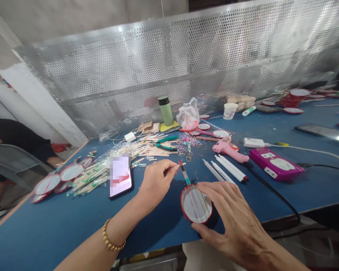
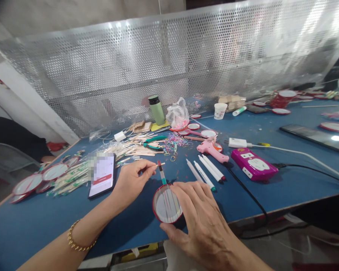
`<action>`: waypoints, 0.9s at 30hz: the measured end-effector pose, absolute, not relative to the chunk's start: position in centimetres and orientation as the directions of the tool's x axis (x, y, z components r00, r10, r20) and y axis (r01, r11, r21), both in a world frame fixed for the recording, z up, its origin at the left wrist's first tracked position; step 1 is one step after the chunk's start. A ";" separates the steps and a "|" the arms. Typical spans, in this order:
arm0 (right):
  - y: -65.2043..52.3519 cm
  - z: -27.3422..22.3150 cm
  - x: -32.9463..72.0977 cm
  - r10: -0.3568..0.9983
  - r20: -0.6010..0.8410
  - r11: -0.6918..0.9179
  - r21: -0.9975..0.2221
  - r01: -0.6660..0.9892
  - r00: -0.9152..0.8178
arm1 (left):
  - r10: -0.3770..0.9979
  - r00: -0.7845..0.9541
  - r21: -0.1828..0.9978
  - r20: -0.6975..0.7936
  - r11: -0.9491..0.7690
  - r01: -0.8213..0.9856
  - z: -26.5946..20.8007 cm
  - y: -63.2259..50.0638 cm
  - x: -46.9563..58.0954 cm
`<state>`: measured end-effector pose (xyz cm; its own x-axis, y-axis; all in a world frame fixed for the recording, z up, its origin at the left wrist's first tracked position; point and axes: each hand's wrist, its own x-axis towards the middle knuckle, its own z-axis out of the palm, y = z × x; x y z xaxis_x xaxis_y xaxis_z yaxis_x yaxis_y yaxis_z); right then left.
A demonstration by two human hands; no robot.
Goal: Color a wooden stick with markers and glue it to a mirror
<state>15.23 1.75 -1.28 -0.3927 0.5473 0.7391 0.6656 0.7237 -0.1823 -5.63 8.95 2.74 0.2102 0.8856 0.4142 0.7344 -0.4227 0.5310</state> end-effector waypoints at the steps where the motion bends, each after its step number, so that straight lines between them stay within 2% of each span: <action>1: 1.8 -1.2 15.2 0.545 0.740 0.723 -0.177 0.668 -0.394 | 0.888 0.210 0.532 0.410 -0.420 0.735 2.8 8.9 -5.6; 27: 1.8 -1.1 15.3 0.533 0.743 0.734 -0.167 0.659 -0.405 | 0.894 0.211 0.540 0.396 -0.413 0.733 2.8 8.9 -5.6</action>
